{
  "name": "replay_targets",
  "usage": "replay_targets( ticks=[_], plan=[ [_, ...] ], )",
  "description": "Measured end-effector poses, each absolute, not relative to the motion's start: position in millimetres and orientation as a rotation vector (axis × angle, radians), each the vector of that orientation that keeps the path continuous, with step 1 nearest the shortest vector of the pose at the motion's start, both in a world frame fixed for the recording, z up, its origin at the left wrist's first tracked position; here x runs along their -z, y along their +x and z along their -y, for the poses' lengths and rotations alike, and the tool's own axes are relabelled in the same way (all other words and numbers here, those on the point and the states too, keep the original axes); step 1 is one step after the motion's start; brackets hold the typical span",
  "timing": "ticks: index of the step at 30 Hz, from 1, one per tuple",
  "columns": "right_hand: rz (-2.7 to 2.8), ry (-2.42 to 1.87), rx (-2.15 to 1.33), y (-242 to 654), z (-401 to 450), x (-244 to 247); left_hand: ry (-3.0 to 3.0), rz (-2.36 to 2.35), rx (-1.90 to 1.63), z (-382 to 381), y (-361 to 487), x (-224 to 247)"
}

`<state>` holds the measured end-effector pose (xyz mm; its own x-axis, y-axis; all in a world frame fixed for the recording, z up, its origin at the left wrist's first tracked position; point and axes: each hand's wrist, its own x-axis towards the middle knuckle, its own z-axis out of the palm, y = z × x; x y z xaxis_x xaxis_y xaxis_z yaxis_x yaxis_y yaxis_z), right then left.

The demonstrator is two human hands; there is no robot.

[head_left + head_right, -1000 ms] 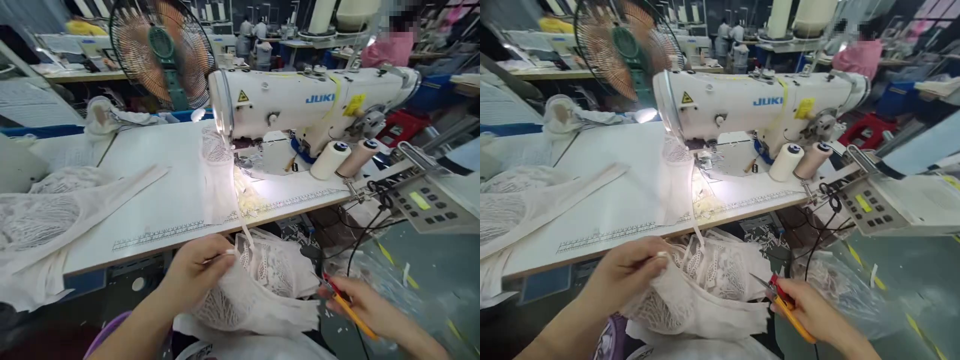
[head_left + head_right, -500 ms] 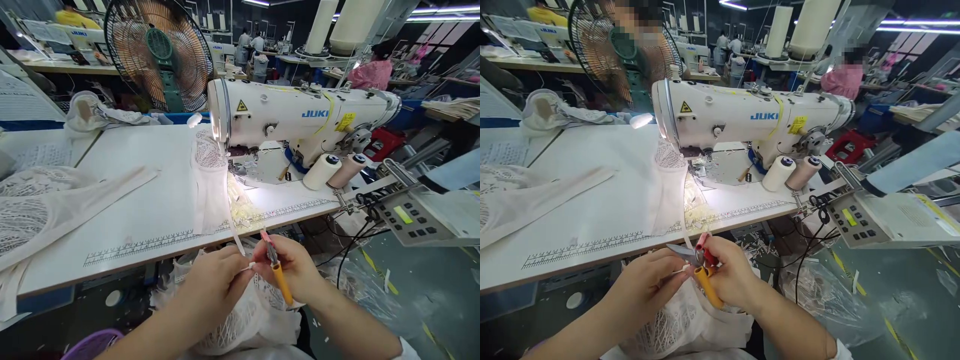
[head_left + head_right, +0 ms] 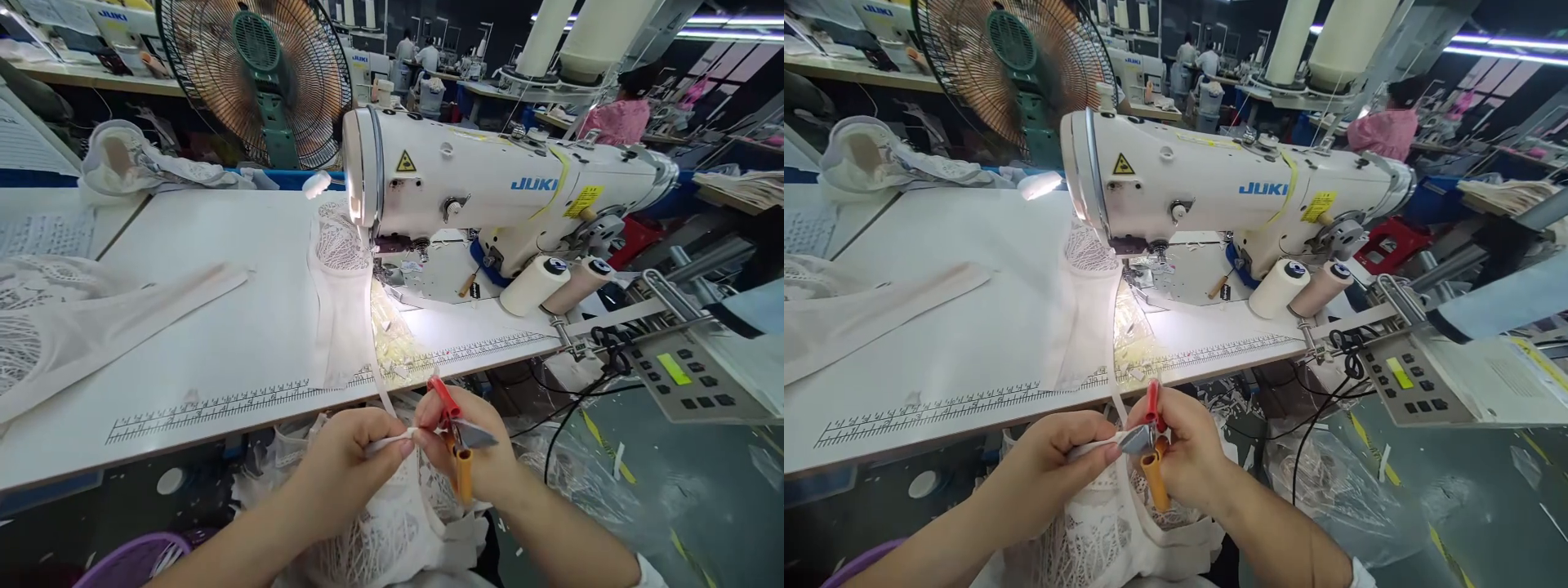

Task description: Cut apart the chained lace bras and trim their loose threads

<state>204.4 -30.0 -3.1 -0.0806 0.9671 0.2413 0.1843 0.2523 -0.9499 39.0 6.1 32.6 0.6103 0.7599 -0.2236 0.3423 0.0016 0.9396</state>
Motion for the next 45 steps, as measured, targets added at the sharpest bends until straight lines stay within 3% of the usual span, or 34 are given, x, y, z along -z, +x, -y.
replay_targets(
  ticks=[11, 18, 33, 45],
  plan=[
    [2.038, -1.131, -1.335, 235, 28, 4, 1.263, -0.892, -0.42, -19, 33, -26],
    [2.198, -1.262, -1.258, 235, 36, 6, 1.158, -1.007, -0.383, -20, 36, -29],
    [2.209, -1.375, -1.203, 235, 46, 9, 1.109, -1.029, -0.397, -20, 37, -25],
    [2.035, -1.351, -1.349, 229, 48, 7, 1.032, -1.043, -0.431, -19, 38, -27]
  ],
)
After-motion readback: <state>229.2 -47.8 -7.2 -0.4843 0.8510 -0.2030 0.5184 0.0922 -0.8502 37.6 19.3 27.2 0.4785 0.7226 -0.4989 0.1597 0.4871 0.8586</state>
